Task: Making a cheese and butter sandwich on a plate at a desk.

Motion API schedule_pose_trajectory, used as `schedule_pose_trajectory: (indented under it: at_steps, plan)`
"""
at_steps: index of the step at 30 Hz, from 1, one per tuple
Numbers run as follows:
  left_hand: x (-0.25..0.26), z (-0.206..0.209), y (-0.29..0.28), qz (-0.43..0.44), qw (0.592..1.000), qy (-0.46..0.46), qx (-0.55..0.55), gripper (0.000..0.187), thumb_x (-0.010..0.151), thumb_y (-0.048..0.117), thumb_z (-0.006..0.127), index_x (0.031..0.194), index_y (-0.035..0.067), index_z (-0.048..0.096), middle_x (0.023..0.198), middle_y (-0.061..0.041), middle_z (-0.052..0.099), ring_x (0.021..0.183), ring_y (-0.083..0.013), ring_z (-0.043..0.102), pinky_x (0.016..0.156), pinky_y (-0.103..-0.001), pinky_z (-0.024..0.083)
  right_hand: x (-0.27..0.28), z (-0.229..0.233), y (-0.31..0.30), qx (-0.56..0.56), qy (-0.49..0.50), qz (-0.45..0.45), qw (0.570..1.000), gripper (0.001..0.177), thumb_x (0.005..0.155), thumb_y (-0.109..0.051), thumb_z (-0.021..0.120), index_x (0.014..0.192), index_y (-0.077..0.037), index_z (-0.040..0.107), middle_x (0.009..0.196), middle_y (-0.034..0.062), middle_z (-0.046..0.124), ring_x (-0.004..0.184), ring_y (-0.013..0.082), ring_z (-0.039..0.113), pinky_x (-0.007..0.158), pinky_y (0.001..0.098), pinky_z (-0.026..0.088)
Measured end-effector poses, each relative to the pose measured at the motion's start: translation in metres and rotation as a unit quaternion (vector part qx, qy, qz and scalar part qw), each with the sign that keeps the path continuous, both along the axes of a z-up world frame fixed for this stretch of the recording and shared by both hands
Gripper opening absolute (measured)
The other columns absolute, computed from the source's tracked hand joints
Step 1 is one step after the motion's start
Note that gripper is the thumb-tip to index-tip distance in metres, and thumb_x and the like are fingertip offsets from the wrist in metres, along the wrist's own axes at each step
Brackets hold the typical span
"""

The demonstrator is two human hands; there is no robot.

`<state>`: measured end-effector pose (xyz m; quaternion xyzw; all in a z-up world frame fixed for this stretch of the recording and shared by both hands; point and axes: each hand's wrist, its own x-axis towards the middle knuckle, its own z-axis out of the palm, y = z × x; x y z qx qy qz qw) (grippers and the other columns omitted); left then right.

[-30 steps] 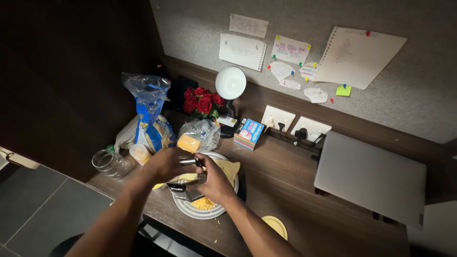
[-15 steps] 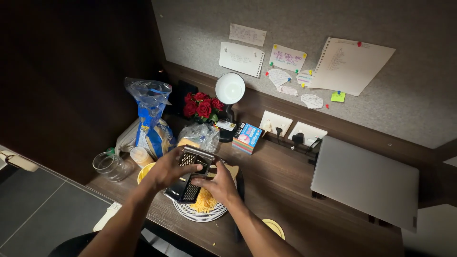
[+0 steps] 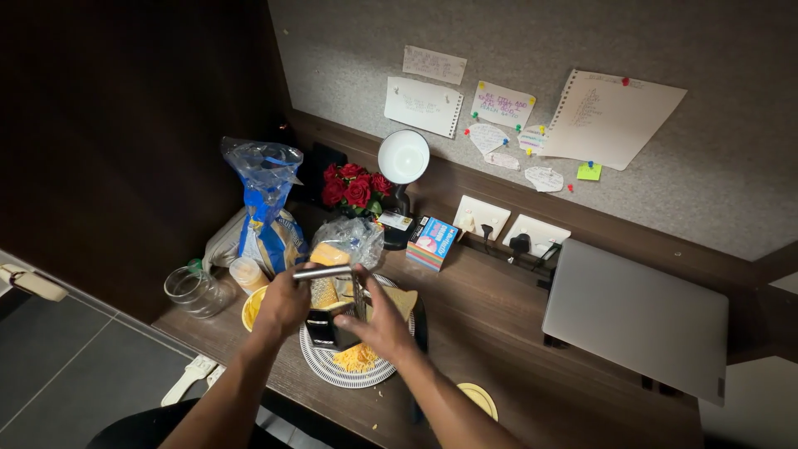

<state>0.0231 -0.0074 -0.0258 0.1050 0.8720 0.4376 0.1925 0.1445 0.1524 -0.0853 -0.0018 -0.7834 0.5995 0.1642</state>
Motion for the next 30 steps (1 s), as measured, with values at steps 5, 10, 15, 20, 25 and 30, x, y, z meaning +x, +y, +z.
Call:
schedule_pose_trajectory:
  at_steps: [5,10,15,20,25,30]
  plan:
    - [-0.008,-0.019,-0.005,0.080,0.996,0.046,-0.002,0.046,0.111,0.038,0.047,0.125,0.001,0.069,0.091,-0.027,0.075,0.077,-0.0303,0.070,0.075,-0.044,0.053,0.017,-0.030,-0.018,0.109,-0.055,0.027,0.992,0.121,0.081,-0.043,0.085,0.162,-0.001,0.006,0.169,0.0253,0.018,0.156,0.0365,0.020,0.124,0.0419,0.022]
    - [-0.022,-0.029,-0.017,0.133,0.991,0.019,-0.003,0.043,0.107,0.036,0.048,0.126,0.004,0.069,0.095,-0.024,0.075,0.080,-0.0318,0.073,0.075,-0.045,0.055,0.035,-0.035,-0.015,0.109,-0.042,0.081,0.990,0.109,0.089,-0.044,0.081,0.167,-0.005,0.016,0.172,0.0232,0.027,0.160,0.0369,0.027,0.128,0.0444,0.024]
    - [-0.013,-0.014,-0.012,0.085,0.994,0.064,-0.016,0.043,0.106,0.039,0.050,0.128,0.007,0.069,0.099,-0.025,0.075,0.089,-0.0375,0.074,0.081,-0.047,0.055,0.009,0.013,-0.004,0.018,-0.066,-0.003,0.998,0.114,0.073,-0.040,0.087,0.162,-0.011,0.021,0.165,0.0169,0.034,0.149,0.0338,0.041,0.114,0.0417,0.043]
    - [-0.004,-0.006,0.007,0.025,0.995,0.092,0.001,0.040,0.103,0.035,0.053,0.128,0.011,0.071,0.105,-0.024,0.075,0.099,-0.0382,0.072,0.085,-0.044,0.055,-0.016,0.036,0.001,0.152,-0.027,-0.001,0.988,0.108,0.065,-0.019,0.093,0.155,-0.007,0.033,0.153,0.0201,0.048,0.140,0.0331,0.050,0.113,0.0409,0.043]
    - [-0.006,-0.029,0.006,0.018,0.987,0.159,0.023,0.039,0.096,0.030,0.060,0.127,0.008,0.069,0.114,-0.023,0.074,0.107,-0.0359,0.072,0.091,-0.043,0.056,-0.007,0.060,-0.004,0.128,-0.087,-0.027,0.988,0.091,0.060,-0.020,0.094,0.138,-0.008,0.050,0.128,0.0141,0.069,0.121,0.0286,0.066,0.102,0.0377,0.051]
    - [0.007,-0.041,0.016,0.078,0.995,0.051,0.019,0.048,0.097,0.036,0.061,0.132,0.002,0.063,0.121,-0.023,0.072,0.116,-0.0355,0.070,0.100,-0.043,0.054,0.003,0.055,-0.003,0.099,-0.066,-0.072,0.990,0.087,0.060,-0.021,0.094,0.136,-0.007,0.054,0.125,0.0133,0.071,0.119,0.0277,0.068,0.100,0.0377,0.052]
